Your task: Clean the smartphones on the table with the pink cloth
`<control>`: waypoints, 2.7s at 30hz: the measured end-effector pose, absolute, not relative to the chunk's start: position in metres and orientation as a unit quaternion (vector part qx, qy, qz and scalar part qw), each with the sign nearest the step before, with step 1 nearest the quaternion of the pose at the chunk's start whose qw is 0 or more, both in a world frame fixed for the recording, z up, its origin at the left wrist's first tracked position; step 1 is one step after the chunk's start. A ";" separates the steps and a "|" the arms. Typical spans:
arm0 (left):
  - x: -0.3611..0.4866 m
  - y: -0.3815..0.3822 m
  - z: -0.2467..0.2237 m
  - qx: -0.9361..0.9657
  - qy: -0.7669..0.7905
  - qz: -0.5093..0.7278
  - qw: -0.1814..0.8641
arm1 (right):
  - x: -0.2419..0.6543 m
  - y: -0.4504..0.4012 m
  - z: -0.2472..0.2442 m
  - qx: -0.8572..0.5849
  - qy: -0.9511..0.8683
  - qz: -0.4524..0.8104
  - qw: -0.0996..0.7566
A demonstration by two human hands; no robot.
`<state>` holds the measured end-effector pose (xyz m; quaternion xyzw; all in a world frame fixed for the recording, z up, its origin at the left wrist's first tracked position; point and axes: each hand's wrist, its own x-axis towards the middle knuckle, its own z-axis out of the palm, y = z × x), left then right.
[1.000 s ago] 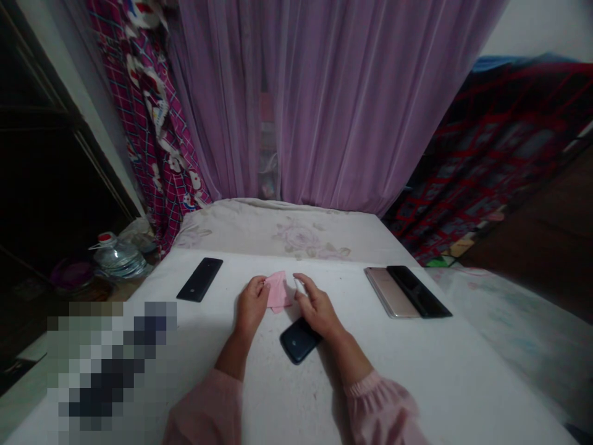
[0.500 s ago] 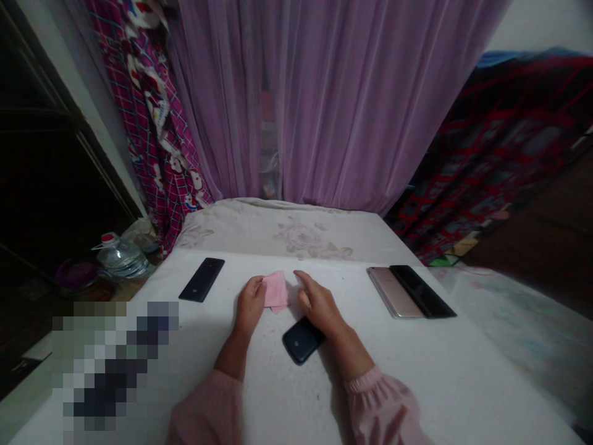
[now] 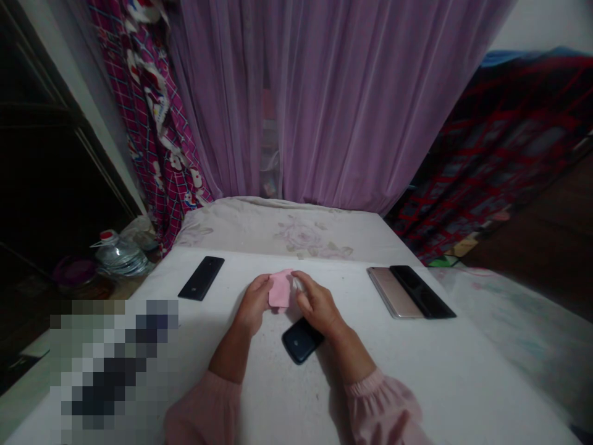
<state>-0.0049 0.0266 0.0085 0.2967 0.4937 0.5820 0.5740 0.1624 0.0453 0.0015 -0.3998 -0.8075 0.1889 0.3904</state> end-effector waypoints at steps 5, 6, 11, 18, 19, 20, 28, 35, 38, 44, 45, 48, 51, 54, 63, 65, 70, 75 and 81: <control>-0.005 0.026 0.011 0.282 0.493 0.576 0.588 | 0.162 0.043 0.003 -0.420 -0.803 0.206 0.369; -0.005 0.026 0.010 0.278 0.494 0.577 0.588 | 0.162 0.044 0.003 -0.423 -0.802 0.203 0.368; -0.007 0.027 0.010 0.263 0.496 0.575 0.595 | 0.169 0.051 -0.003 -0.443 -0.791 0.166 0.389; -0.010 0.027 0.008 0.247 0.455 0.567 0.641 | 0.199 0.071 -0.013 -0.541 -0.655 0.110 0.517; -0.010 0.027 0.008 0.240 0.440 0.569 0.651 | 0.205 0.074 -0.014 -0.545 -0.636 0.097 0.537; -0.011 0.027 0.007 0.230 0.424 0.573 0.663 | 0.210 0.076 -0.016 -0.553 -0.620 0.088 0.550; -0.013 0.030 0.008 0.162 0.343 0.558 0.738 | 0.228 0.079 -0.032 -0.608 -0.551 0.127 0.557; -0.006 0.025 0.008 0.216 0.366 0.587 0.689 | 0.232 0.079 -0.049 -0.618 -0.529 0.148 0.562; -0.003 0.022 0.011 0.210 0.382 0.593 0.677 | 0.235 0.066 -0.047 -0.601 -0.548 0.054 0.580; 0.012 0.007 0.019 0.226 0.393 0.562 0.692 | 0.219 0.015 -0.024 -0.523 -0.586 0.049 0.616; 0.015 0.003 0.019 0.227 0.390 0.555 0.698 | 0.213 0.007 -0.022 -0.515 -0.591 0.123 0.609; 0.024 -0.008 0.017 0.230 0.374 0.546 0.713 | 0.195 -0.007 -0.022 -0.475 -0.569 0.356 0.570; 0.031 -0.017 0.012 0.248 0.350 0.545 0.720 | 0.182 -0.015 -0.026 -0.414 -0.544 0.489 0.541; 0.035 -0.024 0.006 0.264 0.342 0.553 0.713 | 0.176 -0.020 -0.027 -0.399 -0.510 0.533 0.544; 0.023 -0.046 -0.015 0.422 0.560 0.564 0.437 | 0.210 -0.038 0.000 -0.474 -0.587 0.248 0.607; 0.024 -0.053 -0.019 0.513 0.611 0.503 0.334 | 0.213 -0.040 -0.001 -0.477 -0.665 0.126 0.561; 0.031 -0.066 -0.032 0.673 0.676 0.267 0.135 | 0.204 -0.040 -0.022 -0.447 -0.804 0.021 0.391; 0.029 -0.064 -0.041 0.702 0.663 0.230 0.121 | 0.200 -0.038 -0.031 -0.447 -0.819 0.012 0.359; 0.029 -0.063 -0.041 0.705 0.660 0.232 0.113 | 0.189 -0.039 -0.033 -0.469 -0.831 0.011 0.300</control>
